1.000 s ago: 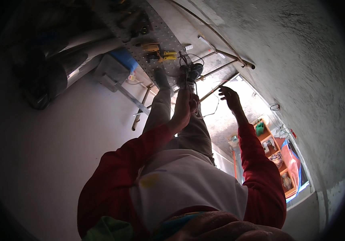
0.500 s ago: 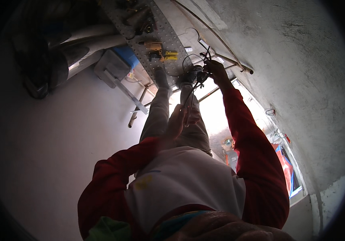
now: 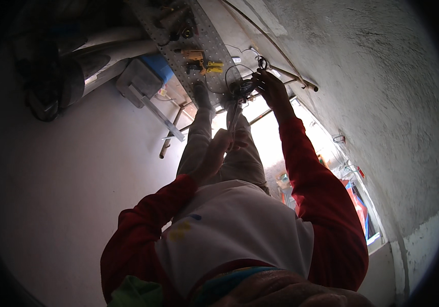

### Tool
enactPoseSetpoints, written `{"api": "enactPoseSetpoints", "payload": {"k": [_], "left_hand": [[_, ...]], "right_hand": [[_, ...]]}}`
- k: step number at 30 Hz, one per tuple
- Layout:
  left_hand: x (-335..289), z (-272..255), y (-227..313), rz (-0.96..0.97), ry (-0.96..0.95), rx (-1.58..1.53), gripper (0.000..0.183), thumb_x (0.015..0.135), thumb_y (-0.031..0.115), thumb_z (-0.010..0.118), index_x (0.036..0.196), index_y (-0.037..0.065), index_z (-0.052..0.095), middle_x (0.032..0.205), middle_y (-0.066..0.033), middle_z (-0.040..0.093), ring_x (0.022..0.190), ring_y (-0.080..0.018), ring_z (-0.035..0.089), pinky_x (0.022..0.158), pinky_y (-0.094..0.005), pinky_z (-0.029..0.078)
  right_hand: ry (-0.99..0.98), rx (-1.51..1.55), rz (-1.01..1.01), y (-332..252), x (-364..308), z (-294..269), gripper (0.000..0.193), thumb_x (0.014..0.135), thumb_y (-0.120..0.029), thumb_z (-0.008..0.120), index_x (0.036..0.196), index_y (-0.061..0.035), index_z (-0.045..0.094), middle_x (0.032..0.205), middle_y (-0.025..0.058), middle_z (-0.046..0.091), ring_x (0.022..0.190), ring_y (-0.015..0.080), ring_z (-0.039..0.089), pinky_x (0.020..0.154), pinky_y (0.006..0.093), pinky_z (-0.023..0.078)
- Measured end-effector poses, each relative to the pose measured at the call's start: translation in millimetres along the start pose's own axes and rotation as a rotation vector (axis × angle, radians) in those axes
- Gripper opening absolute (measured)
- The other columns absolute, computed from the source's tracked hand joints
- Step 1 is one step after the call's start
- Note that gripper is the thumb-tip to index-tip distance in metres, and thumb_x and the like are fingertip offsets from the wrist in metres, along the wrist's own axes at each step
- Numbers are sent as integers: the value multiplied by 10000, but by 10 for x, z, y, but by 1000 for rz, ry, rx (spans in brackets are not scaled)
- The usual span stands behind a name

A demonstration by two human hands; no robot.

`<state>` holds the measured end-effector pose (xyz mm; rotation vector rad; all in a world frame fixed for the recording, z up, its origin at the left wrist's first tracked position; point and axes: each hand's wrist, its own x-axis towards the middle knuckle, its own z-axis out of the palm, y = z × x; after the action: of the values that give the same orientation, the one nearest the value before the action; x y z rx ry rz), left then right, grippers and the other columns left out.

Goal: The person installs metal frame sections to a ceiling grid using tin snips to cut the metal and a power drill to fasten the pieces. The person repeatedly positions, cuts, and drills the metal sections while standing on a scaffold platform.

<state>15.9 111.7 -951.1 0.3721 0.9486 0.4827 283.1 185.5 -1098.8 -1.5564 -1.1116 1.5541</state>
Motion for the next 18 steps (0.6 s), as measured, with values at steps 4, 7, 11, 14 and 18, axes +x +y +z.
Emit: {"api": "enactPoseSetpoints", "payload": {"k": [4,7,11,14,18], "left_hand": [[-11,34,46,-108,-59,-67,281,1098,267,457,1233,33,534,1383,-177,618,1235,-273,640,1023,-398,499],[-59,40,92,-97,-53,-15,318,1077,195,508,1340,20,546,1424,-185,584,1285,-281,603,1056,-407,491],[-199,-143,280,105,-1,465,330,1084,272,512,1344,69,517,1484,-190,527,1324,-302,574,1059,-432,487],[-216,-425,461,85,92,-214,226,1103,344,473,1134,121,494,1438,-220,563,1326,-348,575,1006,-475,513],[170,-793,442,27,296,-215,437,1090,508,443,1312,131,435,1388,-178,619,1214,-333,658,886,-425,522]], "right_hand": [[-40,369,47,51,-24,233,366,1032,-126,588,1373,6,581,1340,129,646,1250,199,626,1026,322,534],[-52,938,244,52,-31,386,343,1071,-210,558,1351,-16,596,1285,116,654,1189,173,636,980,317,537],[9,1001,498,-59,-89,486,339,1081,-360,547,1237,-75,642,854,-4,611,697,90,554,614,255,436],[118,416,644,-223,-270,547,266,1062,-339,583,1101,-107,707,668,-89,450,531,24,348,490,230,269],[42,-32,232,-545,-780,678,266,1046,-181,600,1238,-54,732,799,-50,590,684,33,442,597,225,390]]}}
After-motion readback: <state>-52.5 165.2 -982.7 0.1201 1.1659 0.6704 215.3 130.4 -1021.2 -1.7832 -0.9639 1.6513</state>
